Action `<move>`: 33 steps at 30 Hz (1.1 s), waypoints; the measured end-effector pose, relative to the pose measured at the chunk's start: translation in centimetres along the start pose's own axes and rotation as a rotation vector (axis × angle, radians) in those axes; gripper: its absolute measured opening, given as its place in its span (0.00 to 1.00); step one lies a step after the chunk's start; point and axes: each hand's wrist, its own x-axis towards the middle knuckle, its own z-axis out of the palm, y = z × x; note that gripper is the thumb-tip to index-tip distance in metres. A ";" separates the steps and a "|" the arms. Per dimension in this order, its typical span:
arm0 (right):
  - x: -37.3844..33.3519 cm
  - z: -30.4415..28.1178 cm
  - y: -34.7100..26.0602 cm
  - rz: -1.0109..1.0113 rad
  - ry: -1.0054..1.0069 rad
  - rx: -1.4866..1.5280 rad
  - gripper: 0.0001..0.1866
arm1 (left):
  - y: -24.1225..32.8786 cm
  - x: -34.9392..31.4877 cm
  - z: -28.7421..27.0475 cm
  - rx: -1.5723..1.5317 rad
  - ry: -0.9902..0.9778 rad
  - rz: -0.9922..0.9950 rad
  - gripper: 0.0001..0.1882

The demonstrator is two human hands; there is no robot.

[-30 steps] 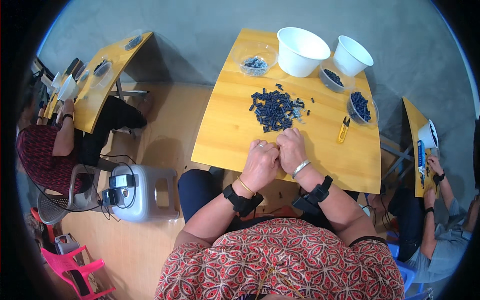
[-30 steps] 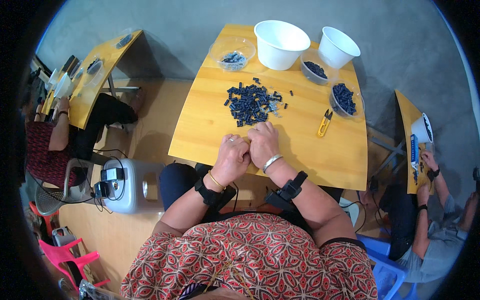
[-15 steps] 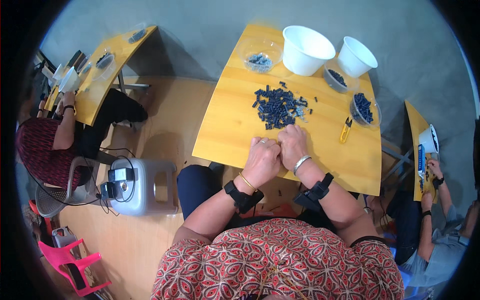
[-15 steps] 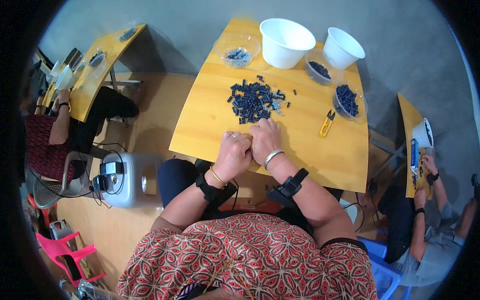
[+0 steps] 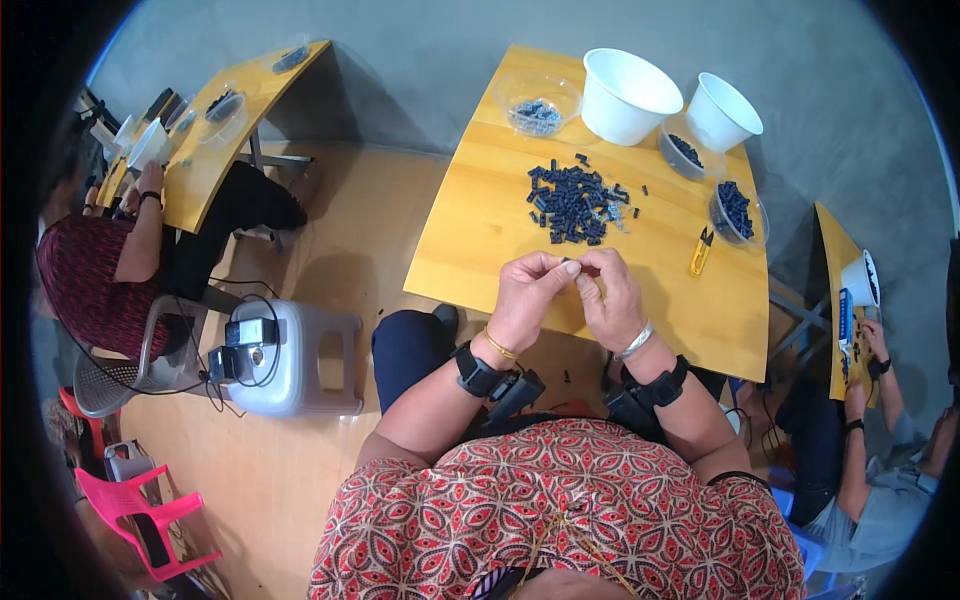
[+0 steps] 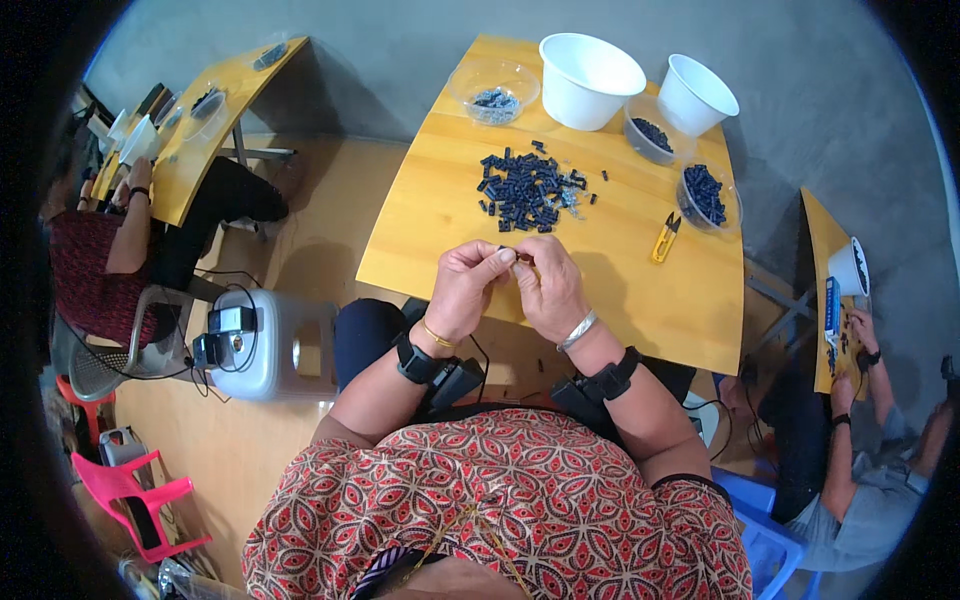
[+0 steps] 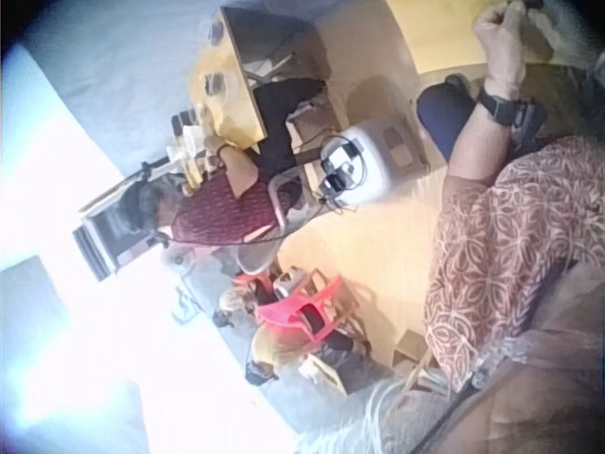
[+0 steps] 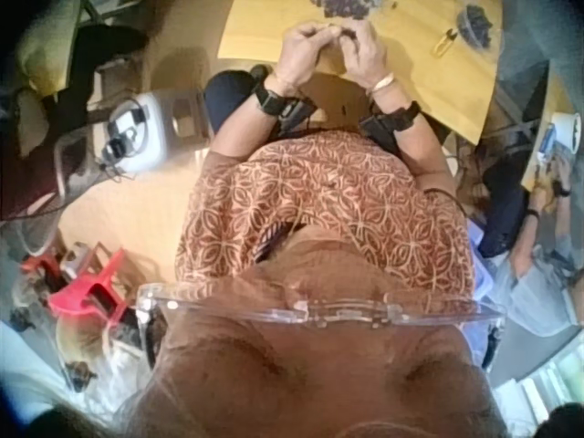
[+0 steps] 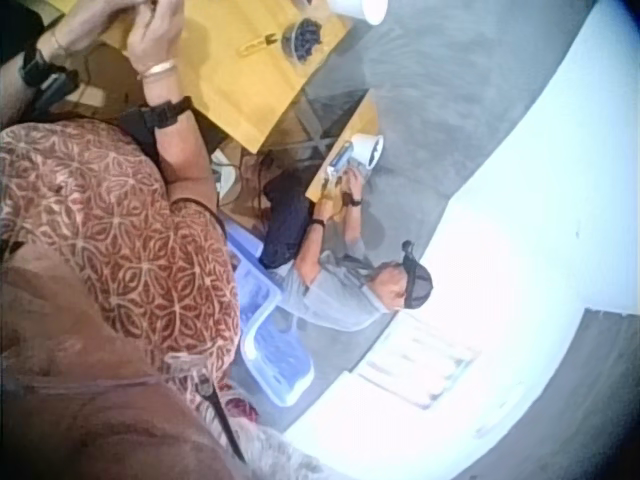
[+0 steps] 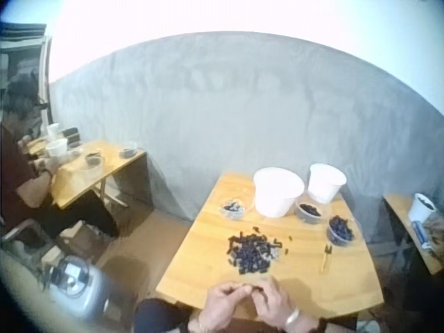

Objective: Assemble small black plastic components by pressing them together manually.

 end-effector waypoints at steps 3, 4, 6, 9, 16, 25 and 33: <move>0.3 -0.1 0.1 -0.085 0.036 -0.031 0.05 | -0.2 0.1 -0.7 -0.046 -0.046 -0.058 0.05; 0.4 -0.2 0.0 -0.083 0.032 -0.030 0.05 | -0.2 0.0 -0.9 -0.066 -0.076 -0.073 0.05; 0.5 -0.5 -0.1 0.064 0.015 0.043 0.04 | 0.0 -0.2 -0.8 -0.049 -0.070 -0.065 0.06; 0.4 -0.8 0.3 0.069 -0.010 0.086 0.04 | 0.5 -0.5 -0.3 -0.019 -0.040 -0.041 0.07; 0.9 -1.2 0.3 -0.066 -0.025 0.031 0.03 | 0.3 -0.6 -0.4 -0.132 -0.035 -0.095 0.06; 0.6 -2.8 0.1 0.063 -0.102 0.090 0.07 | 0.0 -0.5 0.1 -0.136 -0.092 -0.152 0.07; 3.9 -18.6 11.5 0.222 0.595 -0.488 0.07 | 0.1 -0.4 -0.7 -0.004 -0.025 -0.081 0.09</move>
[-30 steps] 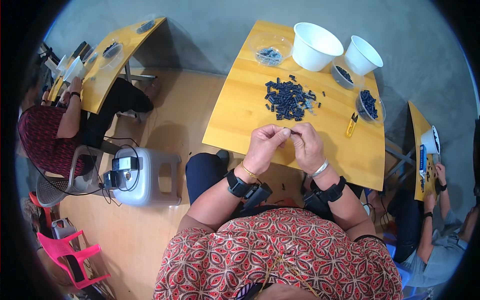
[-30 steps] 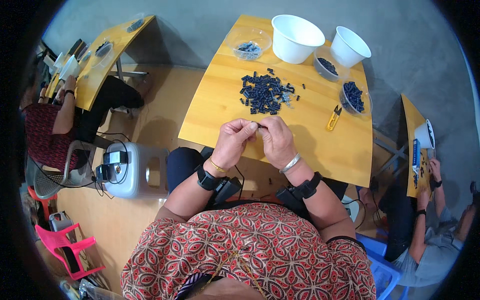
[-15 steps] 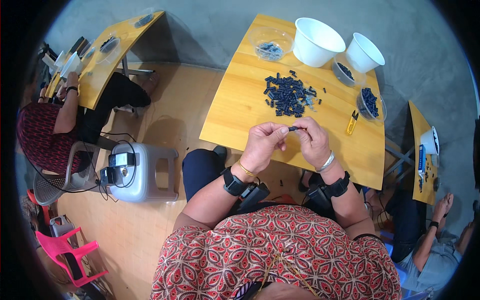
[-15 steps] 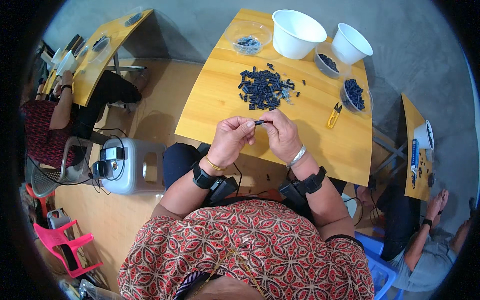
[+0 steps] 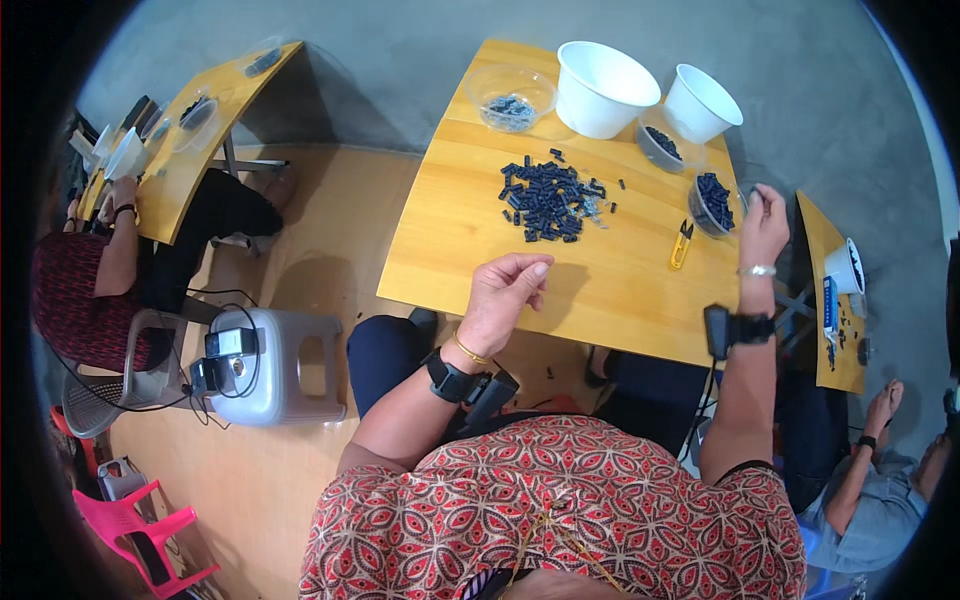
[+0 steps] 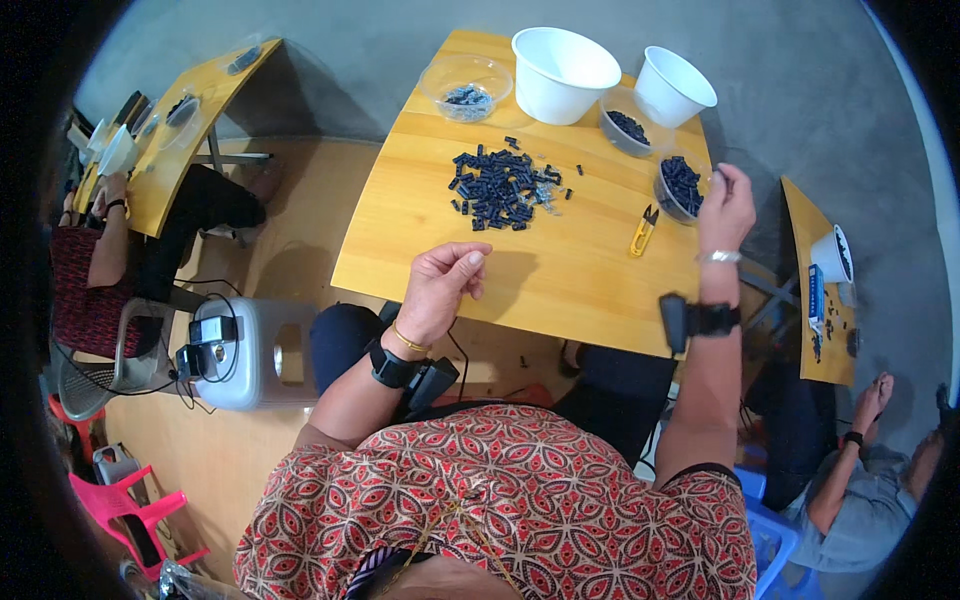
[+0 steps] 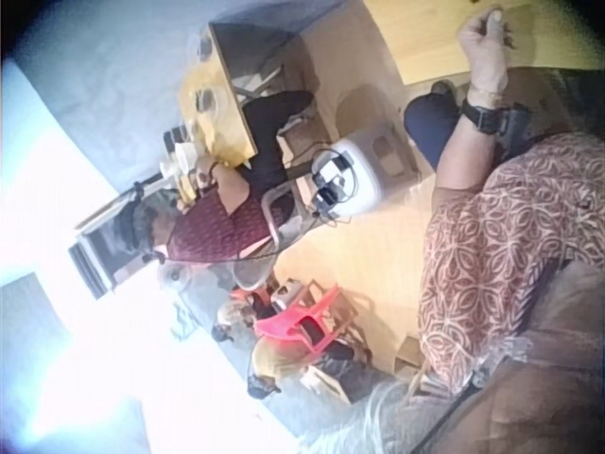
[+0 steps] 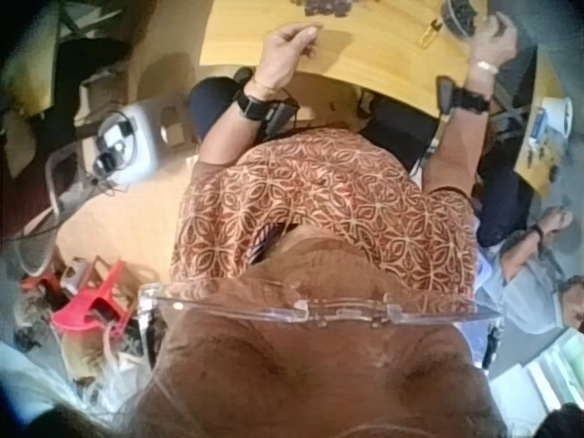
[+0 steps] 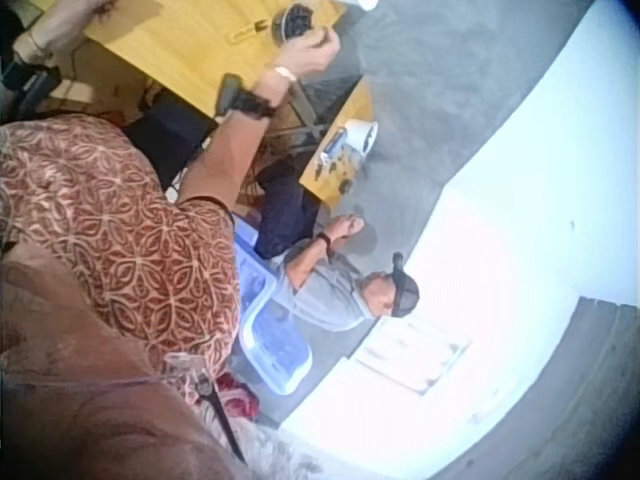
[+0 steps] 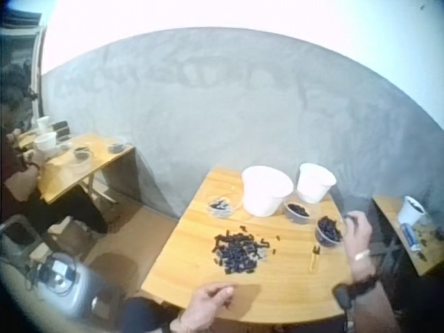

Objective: Assemble small black plastic components by pressing them together manually.

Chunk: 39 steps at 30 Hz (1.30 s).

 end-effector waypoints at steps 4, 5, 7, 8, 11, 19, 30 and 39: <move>0.4 1.5 4.1 -0.236 -0.255 -0.325 0.08 | -0.3 0.4 0.4 0.026 0.054 0.030 0.09; 0.1 2.0 2.4 -0.296 -0.184 -0.271 0.08 | -0.3 0.5 0.2 0.028 0.071 0.033 0.09; -2.1 2.7 -2.4 -0.079 -0.252 -0.034 0.07 | -0.2 0.5 -0.1 0.058 0.078 0.054 0.08; -4.1 3.6 -4.1 -0.030 -0.420 0.063 0.07 | -0.4 0.5 -0.2 0.061 0.077 0.047 0.08; -8.6 6.3 -8.4 -0.245 -0.660 0.206 0.06 | -0.4 0.6 -0.4 0.044 0.097 0.039 0.07; -10.5 9.1 -9.7 -0.416 -0.801 0.160 0.04 | 0.1 0.3 -0.4 0.072 0.069 -0.026 0.08; -14.0 6.5 -11.2 -0.371 -0.789 0.086 0.05 | -0.4 0.0 0.2 0.285 0.030 -0.006 0.08; -13.7 4.9 -13.9 -0.194 -0.881 0.554 0.05 | -0.1 0.2 -0.5 0.271 -0.103 -0.102 0.07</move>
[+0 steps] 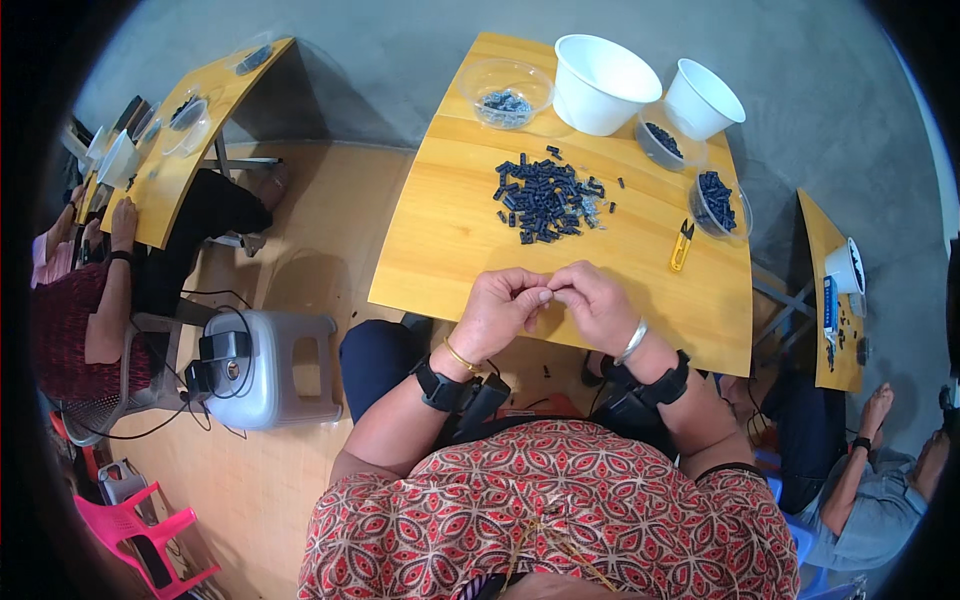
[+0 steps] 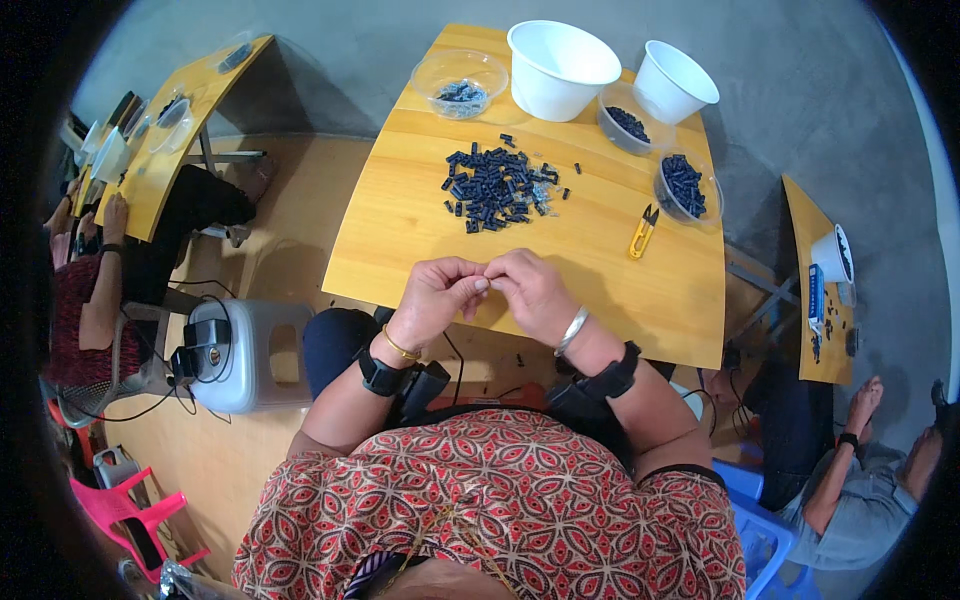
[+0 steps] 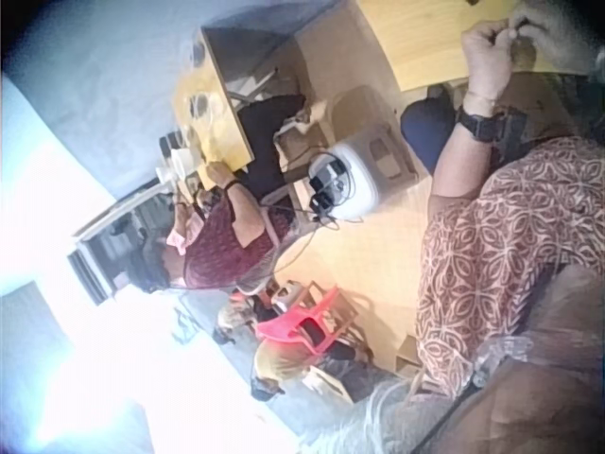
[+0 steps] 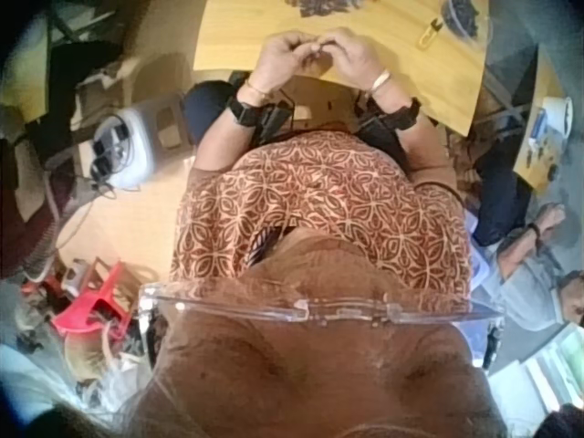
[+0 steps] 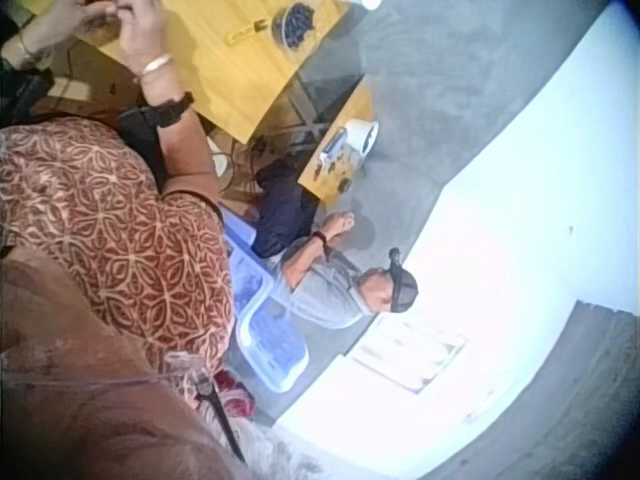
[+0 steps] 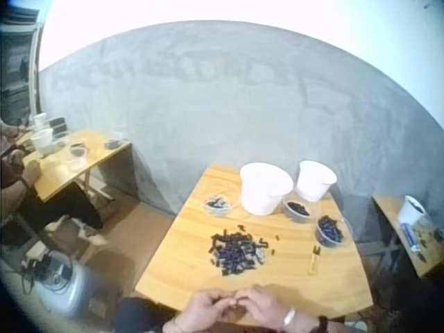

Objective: Assemble small black plastic components by pressing them together manually.

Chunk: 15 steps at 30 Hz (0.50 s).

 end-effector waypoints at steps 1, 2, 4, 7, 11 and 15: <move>0.1 -0.7 0.8 0.002 0.001 -0.001 0.05 | 0.0 0.0 0.1 0.025 -0.001 -0.007 0.06; 0.3 -1.7 2.2 0.086 0.064 -0.056 0.05 | -0.1 0.0 0.1 0.024 -0.002 -0.008 0.06; 0.8 -3.8 5.5 0.171 0.157 -0.203 0.05 | -0.2 -0.1 0.3 0.007 0.019 0.036 0.05; 1.6 -5.6 8.5 0.210 0.181 -0.310 0.04 | 0.2 -0.1 0.4 -0.097 0.022 0.027 0.05; 2.2 -5.5 9.3 0.231 0.103 -0.413 0.04 | 0.5 -0.1 0.3 -0.119 0.033 0.004 0.06; 2.2 -5.0 9.3 0.145 0.078 -0.506 0.05 | 0.5 0.0 0.1 -0.142 0.012 0.016 0.06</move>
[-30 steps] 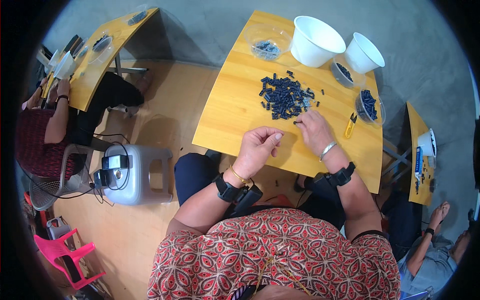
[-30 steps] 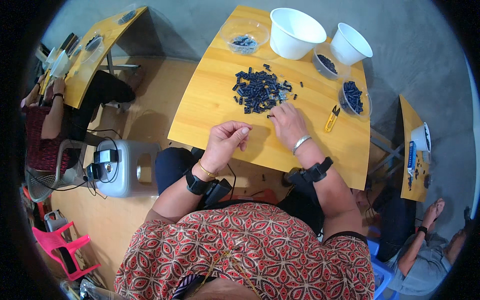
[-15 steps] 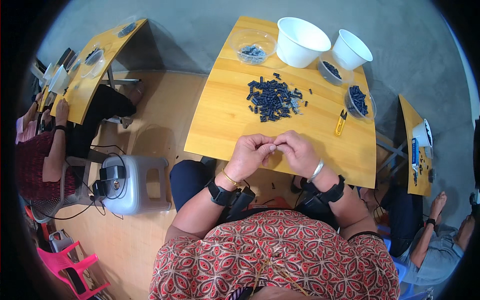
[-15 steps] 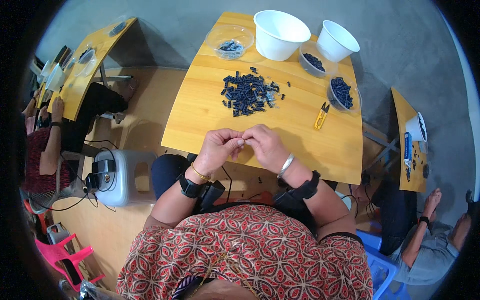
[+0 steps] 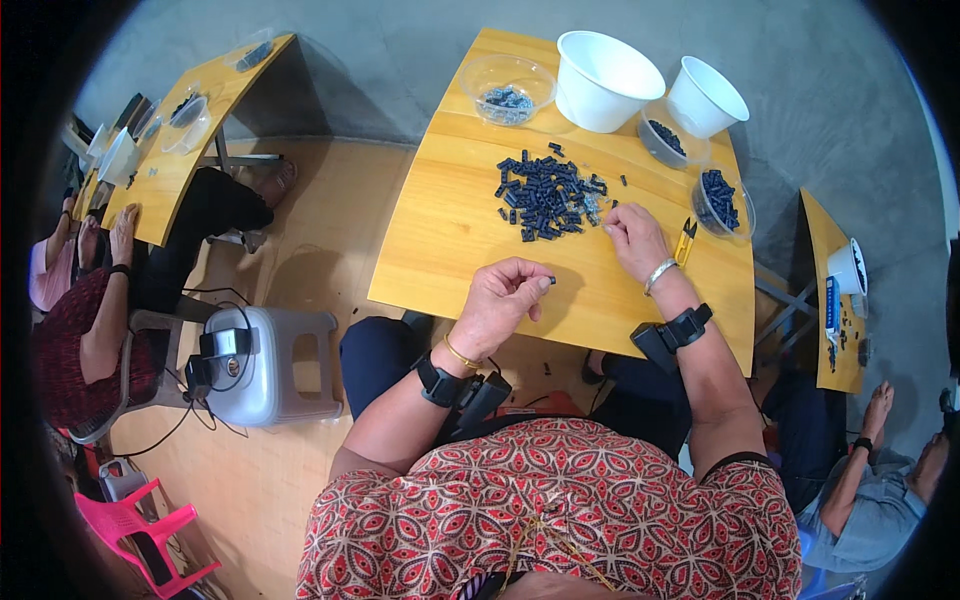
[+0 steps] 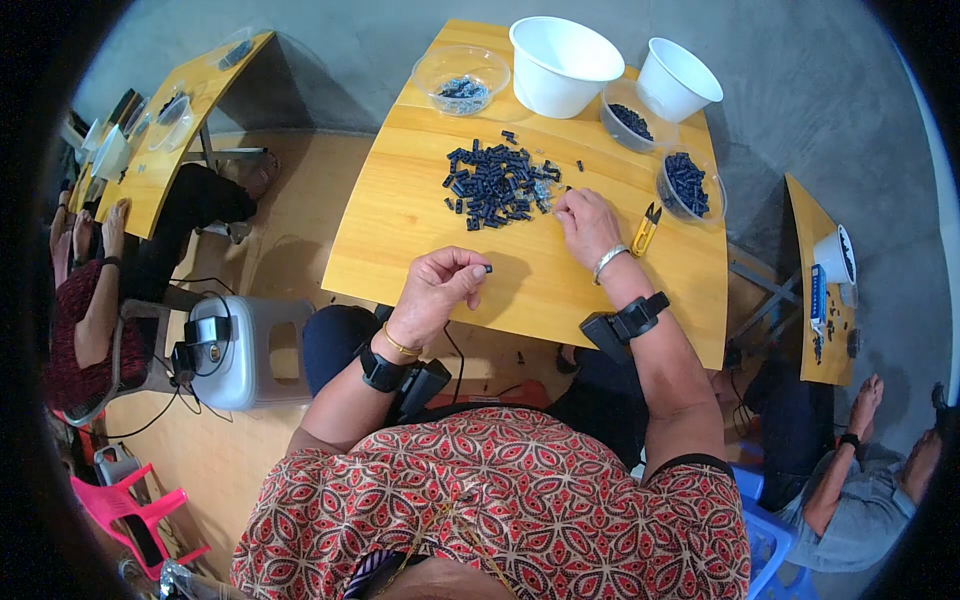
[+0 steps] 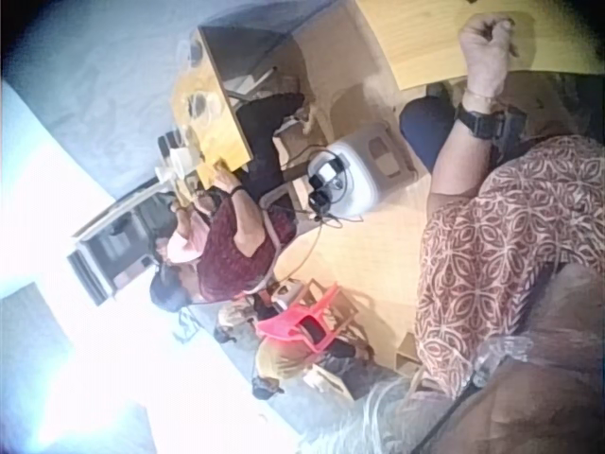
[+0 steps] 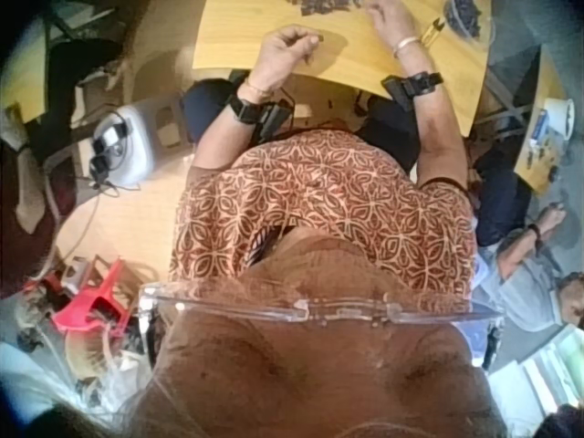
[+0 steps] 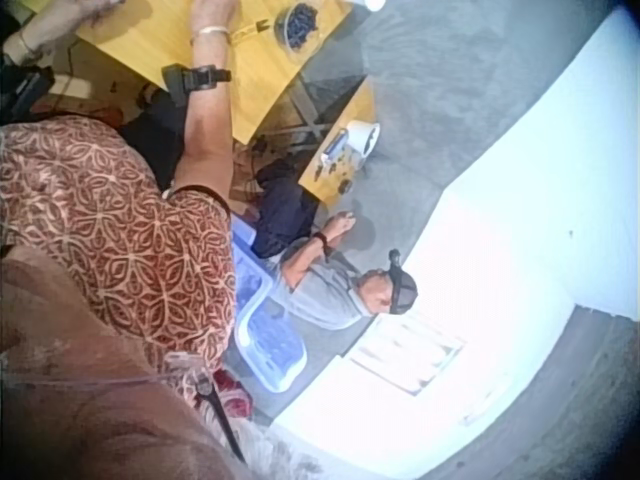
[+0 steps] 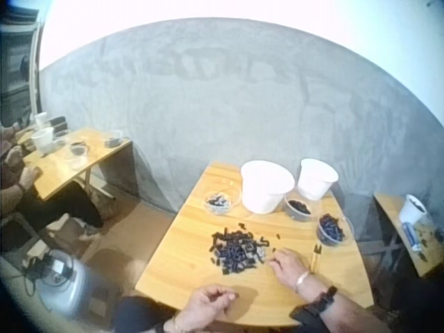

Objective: Assemble small black plastic components by pressing them together manually.

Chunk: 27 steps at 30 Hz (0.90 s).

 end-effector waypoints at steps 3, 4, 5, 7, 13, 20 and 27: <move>-0.6 -0.1 -0.3 0.055 -0.030 0.096 0.04 | -0.1 0.2 0.0 -0.016 0.013 0.008 0.06; -0.9 -0.1 -0.8 0.149 -0.041 0.314 0.04 | -0.2 0.2 0.0 -0.031 0.026 0.009 0.07; -1.2 -0.2 -1.4 0.244 -0.052 0.532 0.04 | -0.4 0.3 -0.1 -0.032 0.029 0.009 0.07; -1.5 -0.6 -3.2 0.222 -0.060 0.713 0.04 | -0.6 0.4 -0.3 -0.152 -0.016 0.057 0.08; -2.1 -1.4 -6.9 0.185 -0.118 1.158 0.04 | -0.4 0.3 -0.3 -0.310 -0.046 0.050 0.07; -2.2 -1.3 -9.2 0.186 -0.154 1.348 0.05 | 0.1 -0.2 -0.4 -0.382 -0.076 0.081 0.07; -2.1 -1.1 -9.7 0.197 -0.122 1.258 0.04 | 0.2 -0.2 -0.7 -0.418 -0.122 0.081 0.08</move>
